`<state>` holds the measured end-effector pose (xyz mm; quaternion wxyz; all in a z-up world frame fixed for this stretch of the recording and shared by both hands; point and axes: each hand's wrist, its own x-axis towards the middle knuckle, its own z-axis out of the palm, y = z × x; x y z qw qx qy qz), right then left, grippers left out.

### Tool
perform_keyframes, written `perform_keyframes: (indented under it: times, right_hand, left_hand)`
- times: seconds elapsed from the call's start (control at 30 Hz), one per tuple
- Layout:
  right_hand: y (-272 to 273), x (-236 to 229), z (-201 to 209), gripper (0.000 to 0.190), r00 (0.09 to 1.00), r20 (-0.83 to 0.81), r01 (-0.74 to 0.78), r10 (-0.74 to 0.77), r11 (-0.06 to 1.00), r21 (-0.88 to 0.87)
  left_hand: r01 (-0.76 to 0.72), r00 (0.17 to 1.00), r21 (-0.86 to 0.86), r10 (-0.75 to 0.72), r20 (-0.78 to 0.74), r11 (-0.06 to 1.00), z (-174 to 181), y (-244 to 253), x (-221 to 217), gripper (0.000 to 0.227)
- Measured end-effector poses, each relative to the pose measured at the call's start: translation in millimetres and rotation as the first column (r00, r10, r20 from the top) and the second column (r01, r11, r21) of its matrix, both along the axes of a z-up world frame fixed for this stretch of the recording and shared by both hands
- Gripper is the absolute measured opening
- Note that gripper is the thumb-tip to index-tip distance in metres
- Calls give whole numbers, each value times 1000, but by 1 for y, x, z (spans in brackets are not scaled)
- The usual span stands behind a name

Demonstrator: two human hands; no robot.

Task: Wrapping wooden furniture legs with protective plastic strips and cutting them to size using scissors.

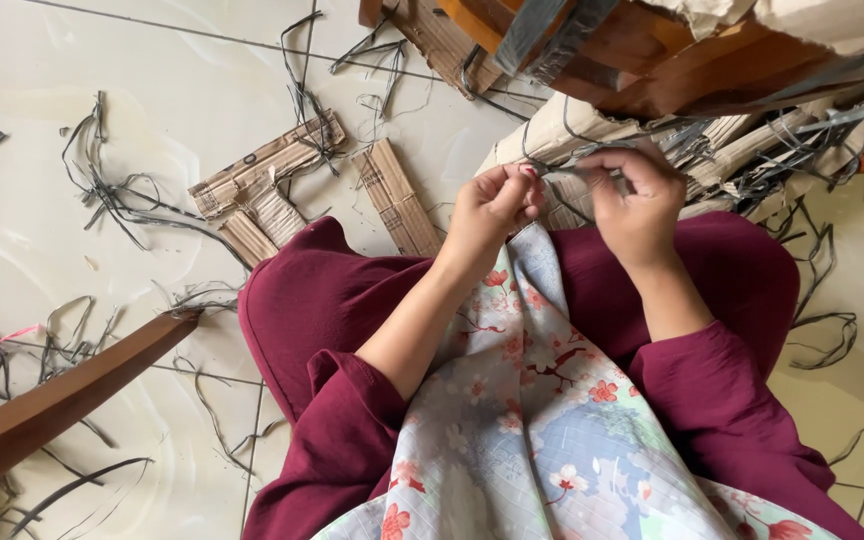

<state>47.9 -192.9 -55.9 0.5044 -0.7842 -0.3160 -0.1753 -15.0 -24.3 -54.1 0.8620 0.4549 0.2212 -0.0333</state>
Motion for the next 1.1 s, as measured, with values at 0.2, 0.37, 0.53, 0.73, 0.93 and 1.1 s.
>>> perform_keyframes:
  times: [0.2, 0.37, 0.53, 0.73, 0.93, 1.1]
  right_hand:
    - [-17, 18, -29, 15, 996, 44, 84, -82, 996, -34]
    - [-4, 16, -26, 12, 970, -115, 206, -215, 975, -80]
    - [-3, 11, -10, 16, 850, -470, 217, -240, 971, -103]
    - [-40, 5, -59, 9, 753, -540, -137, -375, 713, -687]
    - [0, -32, -38, 29, 625, -722, -604, -297, 401, -689]
    - [3, -59, -106, 23, 794, -604, -544, -71, 359, -758]
  left_hand:
    - [-75, 992, -228, 49, -117, 971, -4, -2, 5, 18]
    - [-71, 991, -213, 45, -123, 975, -9, -6, 3, 17]
    - [28, 997, -63, -33, -73, 998, -8, 4, -2, 17]
    - [319, 895, 779, -443, -60, 540, -65, 18, -19, 32]
    - [93, 883, 896, -379, -276, -435, -255, -26, -68, 14]
    - [-15, 893, 884, -404, -198, -467, -300, -55, -78, 19]
